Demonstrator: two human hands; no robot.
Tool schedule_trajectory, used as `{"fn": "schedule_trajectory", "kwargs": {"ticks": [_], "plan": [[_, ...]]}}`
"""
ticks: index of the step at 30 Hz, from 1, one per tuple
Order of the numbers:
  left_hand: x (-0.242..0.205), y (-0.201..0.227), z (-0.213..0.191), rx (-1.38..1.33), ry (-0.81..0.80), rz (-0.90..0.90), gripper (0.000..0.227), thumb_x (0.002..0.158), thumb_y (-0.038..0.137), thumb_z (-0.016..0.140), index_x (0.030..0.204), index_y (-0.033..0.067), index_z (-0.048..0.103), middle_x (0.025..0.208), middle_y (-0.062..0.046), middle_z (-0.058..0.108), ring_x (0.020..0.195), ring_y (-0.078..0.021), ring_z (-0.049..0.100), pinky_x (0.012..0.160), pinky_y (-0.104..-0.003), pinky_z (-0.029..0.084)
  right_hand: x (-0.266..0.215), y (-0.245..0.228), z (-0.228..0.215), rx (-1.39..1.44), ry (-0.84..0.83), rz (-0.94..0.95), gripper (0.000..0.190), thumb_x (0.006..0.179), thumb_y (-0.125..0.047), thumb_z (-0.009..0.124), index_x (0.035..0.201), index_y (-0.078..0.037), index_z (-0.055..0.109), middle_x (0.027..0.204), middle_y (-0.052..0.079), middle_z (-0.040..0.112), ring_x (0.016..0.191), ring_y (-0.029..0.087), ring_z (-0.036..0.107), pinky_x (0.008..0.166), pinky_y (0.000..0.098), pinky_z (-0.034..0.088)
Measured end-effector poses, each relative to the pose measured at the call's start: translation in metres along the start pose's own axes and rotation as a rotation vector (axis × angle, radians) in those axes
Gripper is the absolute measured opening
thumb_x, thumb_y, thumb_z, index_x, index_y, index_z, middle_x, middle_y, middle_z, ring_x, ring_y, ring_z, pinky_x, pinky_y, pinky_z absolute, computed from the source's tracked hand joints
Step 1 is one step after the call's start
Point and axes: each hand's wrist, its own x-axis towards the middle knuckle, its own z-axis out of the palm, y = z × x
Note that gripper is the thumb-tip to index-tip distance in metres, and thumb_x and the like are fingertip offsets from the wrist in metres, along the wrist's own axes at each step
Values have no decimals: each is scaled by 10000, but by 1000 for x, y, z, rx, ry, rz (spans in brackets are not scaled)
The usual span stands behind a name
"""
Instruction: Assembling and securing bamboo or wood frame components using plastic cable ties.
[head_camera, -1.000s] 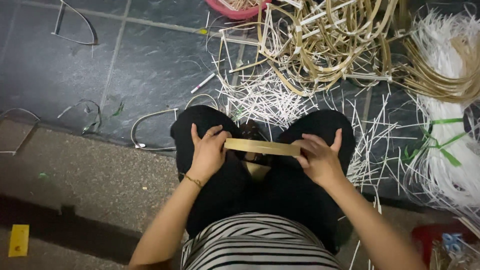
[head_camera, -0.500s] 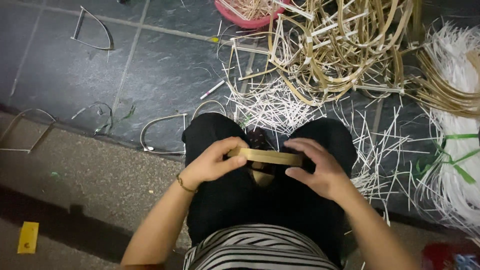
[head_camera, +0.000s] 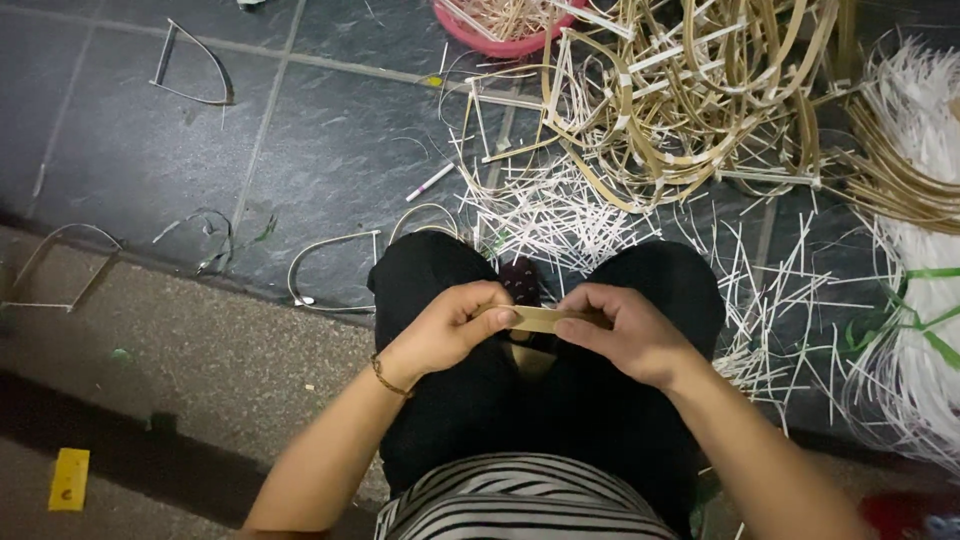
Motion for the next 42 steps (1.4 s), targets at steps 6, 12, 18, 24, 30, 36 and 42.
{"fn": "schedule_trajectory", "kwargs": {"ticks": [6, 12, 18, 24, 30, 36, 42], "plan": [[-3, 45, 3, 454, 40, 410, 279, 903, 222, 770, 1082, 35, 665, 943, -73, 666, 894, -192, 637, 785, -328, 513, -1, -10, 3, -98, 35, -33, 228, 894, -209, 745, 1039, -33, 737, 853, -31, 688, 796, 51, 606, 747, 240, 516], [-2, 37, 10, 426, 66, 448, 277, 925, 119, 757, 1193, 66, 712, 1143, -98, 743, 1034, -266, 683, 951, -383, 542, -10, -20, 0, -282, 65, -163, 320, 814, -188, 809, 1091, -46, 731, 929, -9, 655, 847, 72, 621, 762, 258, 513], [0, 33, 10, 402, 116, 326, 302, 901, 119, 746, 1196, 69, 709, 1057, -91, 716, 997, -249, 706, 902, -353, 558, -9, -12, 3, -125, 108, -119, 285, 844, -174, 792, 1093, -41, 753, 933, 11, 710, 850, 74, 629, 773, 265, 523], [3, 37, 10, 472, 141, 359, 327, 894, 118, 741, 1214, 68, 700, 1081, -95, 723, 1001, -251, 695, 897, -351, 548, -5, -16, 3, -181, 89, -152, 292, 870, -188, 758, 1129, -56, 735, 958, 0, 705, 861, 62, 646, 787, 258, 535], [4, 19, 12, 585, 207, 383, 364, 860, 174, 799, 1195, 73, 700, 1023, -91, 713, 920, -262, 649, 828, -355, 537, -12, -27, 10, -417, 166, -221, 307, 897, -247, 745, 1170, -108, 726, 973, 35, 657, 856, 139, 656, 770, 288, 536], [1, 12, 7, 658, 249, 496, 355, 883, 180, 796, 1199, 65, 682, 995, -95, 684, 906, -275, 625, 825, -369, 514, -5, -10, 25, -538, 188, -570, 474, 961, -152, 691, 1419, -121, 575, 1085, 96, 592, 921, 212, 626, 807, 316, 538], [0, 10, 9, 713, 288, 495, 388, 883, 168, 780, 1245, 69, 680, 975, -104, 655, 909, -292, 609, 841, -381, 500, 0, 0, 35, -805, 354, -762, 537, 956, -134, 696, 1456, -67, 512, 1137, 121, 591, 986, 271, 629, 880, 363, 554]]}}
